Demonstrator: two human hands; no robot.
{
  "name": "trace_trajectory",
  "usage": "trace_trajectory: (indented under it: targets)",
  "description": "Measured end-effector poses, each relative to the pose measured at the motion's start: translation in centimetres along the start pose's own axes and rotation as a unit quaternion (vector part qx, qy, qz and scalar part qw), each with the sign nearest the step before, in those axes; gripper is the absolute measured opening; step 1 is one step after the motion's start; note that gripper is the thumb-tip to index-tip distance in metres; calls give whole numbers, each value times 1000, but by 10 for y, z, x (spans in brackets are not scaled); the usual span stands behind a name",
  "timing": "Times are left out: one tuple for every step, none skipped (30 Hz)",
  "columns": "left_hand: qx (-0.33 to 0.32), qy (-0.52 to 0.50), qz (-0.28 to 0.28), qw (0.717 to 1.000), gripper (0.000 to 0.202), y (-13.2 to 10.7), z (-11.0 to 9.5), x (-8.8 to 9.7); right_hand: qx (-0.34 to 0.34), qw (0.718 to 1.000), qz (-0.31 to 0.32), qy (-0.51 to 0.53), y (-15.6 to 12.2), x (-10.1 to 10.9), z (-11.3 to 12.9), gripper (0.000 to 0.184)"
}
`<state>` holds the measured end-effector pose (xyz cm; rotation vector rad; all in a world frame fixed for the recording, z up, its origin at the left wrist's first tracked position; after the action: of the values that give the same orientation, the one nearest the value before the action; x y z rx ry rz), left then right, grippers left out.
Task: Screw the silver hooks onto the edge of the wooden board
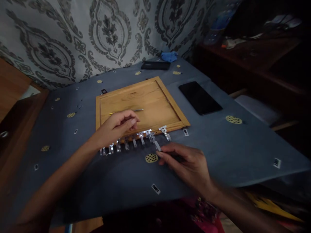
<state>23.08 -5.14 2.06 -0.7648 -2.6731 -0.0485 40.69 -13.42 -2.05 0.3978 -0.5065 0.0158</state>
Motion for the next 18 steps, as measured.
trace_trajectory:
  targets:
    - [-2,15,-9,1000,20,-3,0,-1,-22,1000,3,9,-1,-2,-5,10]
    - [1,31,-15,999,21,-6,0,-3,-42,999,7,20,-2,-3,-10,11]
    - [5,44,-18,999,23,-9,1,-5,-62,998,12,32,-2,-5,-14,12]
    - [8,56,-19,998,24,-12,3,-7,-80,996,18,43,-3,-7,-18,12]
    - [8,66,-20,998,24,-14,4,-10,-97,994,23,54,-3,-8,-22,12]
    - [4,77,-20,997,23,-16,5,-13,-113,991,28,64,-3,-10,-25,13]
    - [-8,92,-20,996,22,-18,4,-15,-129,989,31,72,-3,-11,-27,13]
    - [-22,110,-19,993,20,-19,3,-18,-145,986,34,79,-2,-11,-29,14]
    - [-36,131,-18,991,18,-20,1,-21,-161,983,38,84,-2,-12,-31,14]
    - [-49,153,-16,987,17,-21,0,-24,-174,980,42,88,-2,-13,-32,15]
    - [-58,175,-13,983,18,-21,-2,-27,-185,978,46,90,-2,-13,-33,15]
    - [-60,196,-9,979,20,-21,-2,-30,-192,976,48,89,-1,-13,-34,15]
    - [-57,215,-2,975,22,-21,-2,-34,-196,976,49,85,-1,-13,-34,15]
    - [-51,232,4,971,25,-20,-1,-37,-197,976,49,80,0,-13,-34,16]
    - [-46,247,11,968,27,-20,-1,-40,-198,976,48,74,0,-13,-34,16]
    - [-42,260,17,965,30,-19,0,-43,-197,977,47,69,0,-13,-35,17]
    - [-40,269,20,962,32,-18,1,-46,-197,977,45,65,0,-13,-35,17]
    - [-40,275,21,960,35,-16,1,-48,-196,978,43,60,1,-13,-36,17]
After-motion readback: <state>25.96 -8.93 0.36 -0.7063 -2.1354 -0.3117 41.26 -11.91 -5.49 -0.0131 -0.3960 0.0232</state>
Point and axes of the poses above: each hand's wrist, its own y-axis towards the middle knuckle, its own x-axis out of the back of the hand, z = x × y, the point moved 7 cm from there along y, towards the middle knuckle, and after that the axes turned 9 degrees about -y, right-handed, at the moved point
